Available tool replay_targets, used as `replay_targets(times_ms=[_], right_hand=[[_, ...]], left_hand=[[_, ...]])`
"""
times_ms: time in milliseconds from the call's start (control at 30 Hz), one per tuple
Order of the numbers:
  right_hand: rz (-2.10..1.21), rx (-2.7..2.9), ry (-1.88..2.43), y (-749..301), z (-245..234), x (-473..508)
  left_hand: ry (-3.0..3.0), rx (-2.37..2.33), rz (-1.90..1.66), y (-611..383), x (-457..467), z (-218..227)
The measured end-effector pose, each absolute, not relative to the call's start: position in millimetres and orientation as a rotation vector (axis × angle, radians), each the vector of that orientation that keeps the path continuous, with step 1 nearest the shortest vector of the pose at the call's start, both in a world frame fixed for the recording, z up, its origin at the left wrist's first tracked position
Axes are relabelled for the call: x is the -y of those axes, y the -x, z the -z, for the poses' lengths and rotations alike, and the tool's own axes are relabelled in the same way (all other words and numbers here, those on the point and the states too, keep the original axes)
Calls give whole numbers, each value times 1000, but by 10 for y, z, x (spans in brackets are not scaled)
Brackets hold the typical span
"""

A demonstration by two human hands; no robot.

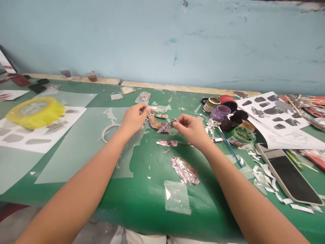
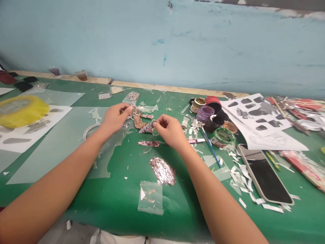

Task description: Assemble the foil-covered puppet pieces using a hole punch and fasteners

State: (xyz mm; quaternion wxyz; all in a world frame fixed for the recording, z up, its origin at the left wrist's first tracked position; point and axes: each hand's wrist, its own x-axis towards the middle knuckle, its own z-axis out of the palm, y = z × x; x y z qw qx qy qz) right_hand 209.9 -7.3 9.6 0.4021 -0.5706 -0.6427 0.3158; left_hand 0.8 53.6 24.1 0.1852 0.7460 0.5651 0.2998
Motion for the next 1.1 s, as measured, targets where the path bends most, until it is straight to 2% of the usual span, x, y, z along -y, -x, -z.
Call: replay_targets(times_ms=[133,367,700,800,933,1100], right_hand=[[-773,1674,1537,-2110,-70,53],[-861,1593,1483,-2095,-11,38],[-864,1589,1349,-2049,24,40],[-903,1575,1316,-2027,38,41],[-974,1510,1242,-1983,34,53],[-1074,1453,1201,-1944,-13,67]], left_hand=[[-2131,-1984,-536,85,-607,-239],[-2083,-2046,-357,217,-659,-258],[-2012,-1849,-404,466,-760,-283],[-1963,-1789,-382,394,-738,-273],[-1824,-1599,-531,205,-631,-281],[-1507,-1359,-484,-56,-463,-287]])
